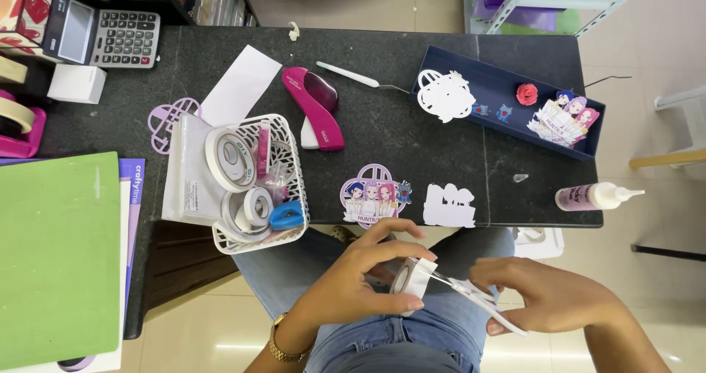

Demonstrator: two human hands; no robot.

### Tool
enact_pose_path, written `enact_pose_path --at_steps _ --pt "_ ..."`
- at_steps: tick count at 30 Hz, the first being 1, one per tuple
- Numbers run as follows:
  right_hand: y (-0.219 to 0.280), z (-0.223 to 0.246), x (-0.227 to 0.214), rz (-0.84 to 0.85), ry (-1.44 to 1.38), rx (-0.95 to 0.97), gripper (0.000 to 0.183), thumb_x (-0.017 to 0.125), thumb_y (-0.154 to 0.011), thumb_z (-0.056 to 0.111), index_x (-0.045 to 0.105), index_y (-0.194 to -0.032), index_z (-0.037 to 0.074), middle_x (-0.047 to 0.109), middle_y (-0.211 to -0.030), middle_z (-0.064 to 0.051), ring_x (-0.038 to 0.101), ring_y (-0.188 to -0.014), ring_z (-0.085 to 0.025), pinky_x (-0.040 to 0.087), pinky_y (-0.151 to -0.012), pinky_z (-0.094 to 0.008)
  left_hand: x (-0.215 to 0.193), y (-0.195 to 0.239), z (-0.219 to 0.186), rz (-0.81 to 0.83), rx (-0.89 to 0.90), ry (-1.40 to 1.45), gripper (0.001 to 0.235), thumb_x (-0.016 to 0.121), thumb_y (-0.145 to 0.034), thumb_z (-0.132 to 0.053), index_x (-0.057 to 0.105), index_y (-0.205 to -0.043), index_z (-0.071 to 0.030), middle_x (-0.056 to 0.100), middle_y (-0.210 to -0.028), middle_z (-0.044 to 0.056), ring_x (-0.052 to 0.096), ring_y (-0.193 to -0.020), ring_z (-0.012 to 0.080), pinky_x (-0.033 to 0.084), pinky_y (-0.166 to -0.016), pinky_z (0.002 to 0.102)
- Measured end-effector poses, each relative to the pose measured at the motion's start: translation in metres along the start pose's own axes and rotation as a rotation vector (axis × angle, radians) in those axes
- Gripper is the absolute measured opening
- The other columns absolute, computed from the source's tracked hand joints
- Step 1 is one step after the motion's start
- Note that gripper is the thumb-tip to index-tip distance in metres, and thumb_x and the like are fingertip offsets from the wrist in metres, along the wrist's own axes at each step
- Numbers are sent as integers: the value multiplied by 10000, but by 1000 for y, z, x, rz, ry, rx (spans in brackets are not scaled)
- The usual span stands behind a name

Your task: Assemble decorative paper cutouts using glue and scissors

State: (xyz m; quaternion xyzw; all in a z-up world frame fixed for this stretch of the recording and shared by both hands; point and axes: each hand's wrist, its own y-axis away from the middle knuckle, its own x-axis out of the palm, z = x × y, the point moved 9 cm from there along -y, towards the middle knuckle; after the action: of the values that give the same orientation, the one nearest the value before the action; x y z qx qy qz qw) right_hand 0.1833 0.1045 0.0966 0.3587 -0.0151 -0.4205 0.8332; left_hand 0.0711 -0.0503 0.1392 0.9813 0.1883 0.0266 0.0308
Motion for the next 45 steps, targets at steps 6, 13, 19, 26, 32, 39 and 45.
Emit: enact_pose_path --at_steps 6,13,19,26,32,39,45 --pt "2 1 -3 -38 32 -58 341 834 -881 326 594 -723 141 618 -784 22 587 -721 -148 486 -700 -299 0 -1 0 1 -16 -16 436 796 -823 -262 687 -1244 -245 475 -1391 23 575 -1161 103 592 -802 251" --pt "3 8 -7 -123 -100 -207 333 624 -848 3 391 -627 90 426 -595 -46 542 -641 -187 674 -634 -270 3 -2 0 33 29 22 378 786 -852 -212 698 -1219 -212 469 -1385 37 572 -1178 103 615 -830 245" --pt "7 -3 9 1 203 60 669 824 -772 700 527 -1057 173 449 -1041 43 484 -989 -137 453 -820 -334 12 -6 14 125 38 48 337 786 -879 -196 696 -1204 -199 465 -1383 44 552 -1112 73 598 -761 186" --pt "29 -6 -14 -359 673 123 870 907 -622 914 600 -1083 243 528 -1340 20 451 -1262 -241 397 -982 -468 25 4 50 310 -9 414 317 765 -910 -69 671 -1213 -95 429 -1345 120 649 -1075 218 624 -709 212" --pt "73 -73 -58 -484 830 690 839 746 -591 884 545 -1138 280 544 -1277 97 492 -1264 -173 475 -1023 -416 4 26 41 422 130 736 424 845 -932 -262 639 -1254 -78 366 -1377 180 699 -1122 432 622 -938 395" --pt "-9 -140 -81 -964 427 612 492 645 -845 438 630 -1230 133 551 -1286 -92 612 -1141 -358 536 -862 -551 16 -11 76 45 73 630 495 773 -916 -130 582 -1371 -89 424 -1405 115 727 -1081 408 617 -950 434" --pt "-57 -127 -121 -967 402 664 627 808 -817 407 589 -1289 58 348 -1463 -86 411 -1259 -375 616 -751 -587 21 -16 65 -95 -39 469 505 771 -868 -106 614 -1347 -142 439 -1403 58 741 -1079 295 637 -761 291"
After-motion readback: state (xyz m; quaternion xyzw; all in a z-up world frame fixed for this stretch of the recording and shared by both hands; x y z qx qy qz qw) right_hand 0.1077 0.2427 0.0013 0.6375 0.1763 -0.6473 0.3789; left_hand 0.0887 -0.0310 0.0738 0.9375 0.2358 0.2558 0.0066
